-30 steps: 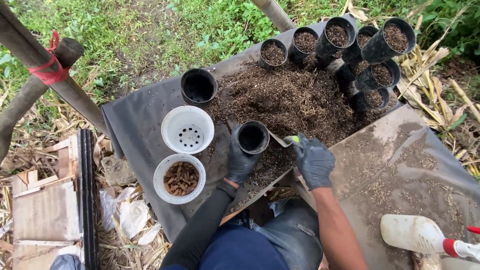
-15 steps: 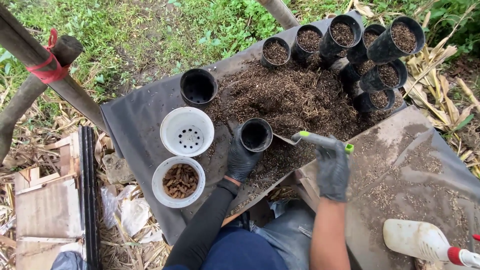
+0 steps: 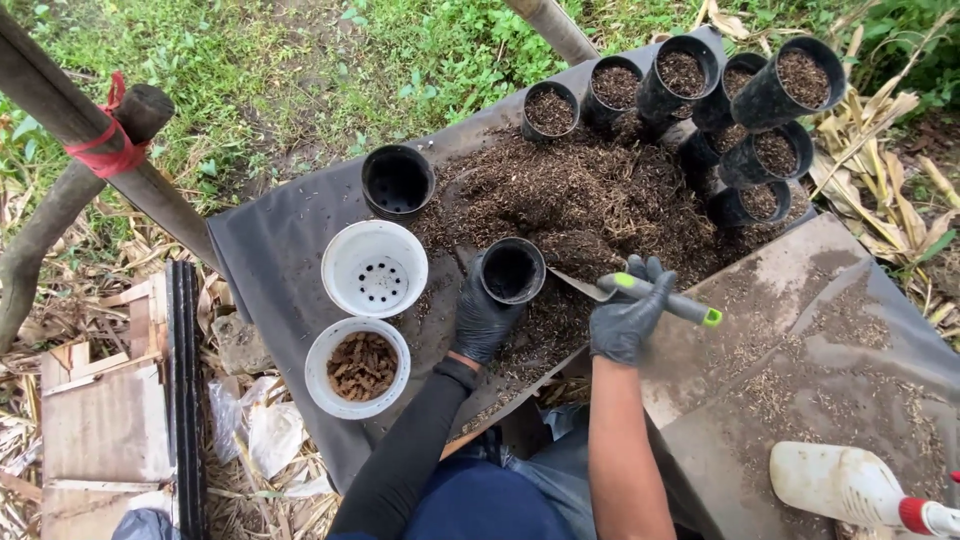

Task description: Filling small plastic nursery pots with soil using a hand trowel on a potting table.

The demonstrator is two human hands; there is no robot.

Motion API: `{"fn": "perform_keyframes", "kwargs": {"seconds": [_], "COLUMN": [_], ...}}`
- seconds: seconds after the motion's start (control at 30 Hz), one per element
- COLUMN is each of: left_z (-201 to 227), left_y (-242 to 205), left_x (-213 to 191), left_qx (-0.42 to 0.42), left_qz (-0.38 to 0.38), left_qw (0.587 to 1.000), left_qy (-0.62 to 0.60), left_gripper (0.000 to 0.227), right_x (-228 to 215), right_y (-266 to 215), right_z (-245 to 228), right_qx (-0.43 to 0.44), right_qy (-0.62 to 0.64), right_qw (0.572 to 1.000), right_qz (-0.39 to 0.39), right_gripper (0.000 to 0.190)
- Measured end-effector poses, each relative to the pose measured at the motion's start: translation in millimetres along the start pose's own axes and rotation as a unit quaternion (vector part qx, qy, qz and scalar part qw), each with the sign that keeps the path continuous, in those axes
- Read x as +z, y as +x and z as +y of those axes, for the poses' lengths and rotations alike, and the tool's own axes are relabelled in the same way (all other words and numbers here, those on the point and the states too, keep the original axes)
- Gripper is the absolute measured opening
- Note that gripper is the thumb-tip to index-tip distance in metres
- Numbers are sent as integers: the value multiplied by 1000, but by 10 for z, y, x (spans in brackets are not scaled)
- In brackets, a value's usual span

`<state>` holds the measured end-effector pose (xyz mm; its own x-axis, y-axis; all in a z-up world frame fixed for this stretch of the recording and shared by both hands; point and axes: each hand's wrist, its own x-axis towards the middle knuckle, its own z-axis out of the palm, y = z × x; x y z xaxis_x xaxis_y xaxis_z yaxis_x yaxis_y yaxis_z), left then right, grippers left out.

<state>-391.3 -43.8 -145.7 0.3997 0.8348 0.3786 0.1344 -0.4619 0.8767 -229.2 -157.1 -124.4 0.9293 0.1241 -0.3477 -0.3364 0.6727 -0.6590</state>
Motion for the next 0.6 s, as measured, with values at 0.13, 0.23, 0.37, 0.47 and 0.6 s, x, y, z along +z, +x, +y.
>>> {"fn": "perform_keyframes", "kwargs": {"seconds": [0.13, 0.23, 0.37, 0.47, 0.6], "left_z": [-61, 1, -16, 91, 216], "left_y": [9, 35, 112, 142, 205], "left_x": [17, 54, 160, 110, 19], "left_qx": [-7, 2, 23, 14, 31], "left_qz": [-10, -3, 4, -26, -34], "left_qw": [1000, 1000, 1000, 999, 999], "left_qy": [5, 10, -9, -23, -28], "left_gripper": [71, 73, 73, 70, 66], "right_x": [90, 103, 285, 545, 540], "right_y": [-131, -160, -331, -633, -506], "right_z": [-261, -353, -453, -513, -327], "right_qx": [-20, -31, -24, -16, -10], "right_qy": [76, 83, 81, 74, 46], "right_qw": [997, 996, 996, 997, 999], "right_qz": [26, 31, 12, -11, -21], "right_gripper": [41, 42, 45, 39, 40]}}
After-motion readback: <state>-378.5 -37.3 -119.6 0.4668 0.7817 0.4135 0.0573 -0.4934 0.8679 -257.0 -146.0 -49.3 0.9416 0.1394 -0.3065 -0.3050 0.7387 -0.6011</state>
